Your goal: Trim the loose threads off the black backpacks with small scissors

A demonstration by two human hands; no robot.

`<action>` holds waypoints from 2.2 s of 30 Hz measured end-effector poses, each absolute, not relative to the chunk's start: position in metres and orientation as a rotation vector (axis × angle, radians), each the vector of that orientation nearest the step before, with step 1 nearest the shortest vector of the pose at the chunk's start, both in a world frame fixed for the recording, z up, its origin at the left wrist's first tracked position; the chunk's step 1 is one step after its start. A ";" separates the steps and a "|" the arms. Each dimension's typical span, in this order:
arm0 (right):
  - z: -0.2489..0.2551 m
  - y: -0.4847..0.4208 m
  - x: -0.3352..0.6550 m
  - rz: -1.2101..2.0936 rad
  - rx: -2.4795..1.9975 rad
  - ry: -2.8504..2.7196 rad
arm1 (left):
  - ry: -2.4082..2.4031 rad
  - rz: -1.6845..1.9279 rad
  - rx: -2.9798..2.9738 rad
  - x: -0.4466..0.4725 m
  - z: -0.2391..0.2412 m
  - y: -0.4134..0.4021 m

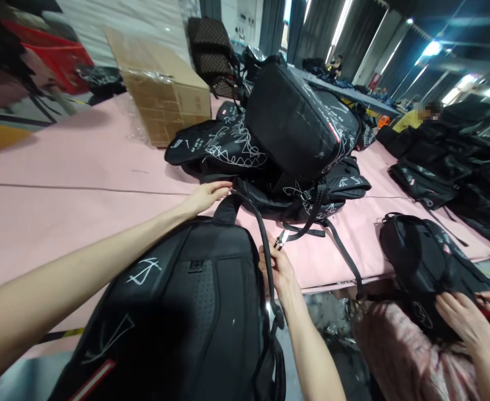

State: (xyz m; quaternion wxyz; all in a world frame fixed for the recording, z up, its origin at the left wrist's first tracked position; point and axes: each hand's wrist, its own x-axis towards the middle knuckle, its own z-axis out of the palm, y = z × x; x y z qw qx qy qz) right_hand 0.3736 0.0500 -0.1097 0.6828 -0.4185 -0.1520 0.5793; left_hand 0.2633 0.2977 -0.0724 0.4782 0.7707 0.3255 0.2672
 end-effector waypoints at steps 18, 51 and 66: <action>-0.117 0.020 0.391 1.584 -1.165 -0.111 | 0.607 0.107 2.210 0.318 -0.051 0.276; -0.111 0.035 0.387 0.988 -1.313 -0.301 | 0.494 0.148 2.398 0.300 -0.057 0.260; -0.108 0.017 0.372 1.043 -1.273 -0.265 | -0.120 0.395 2.939 0.290 -0.069 0.165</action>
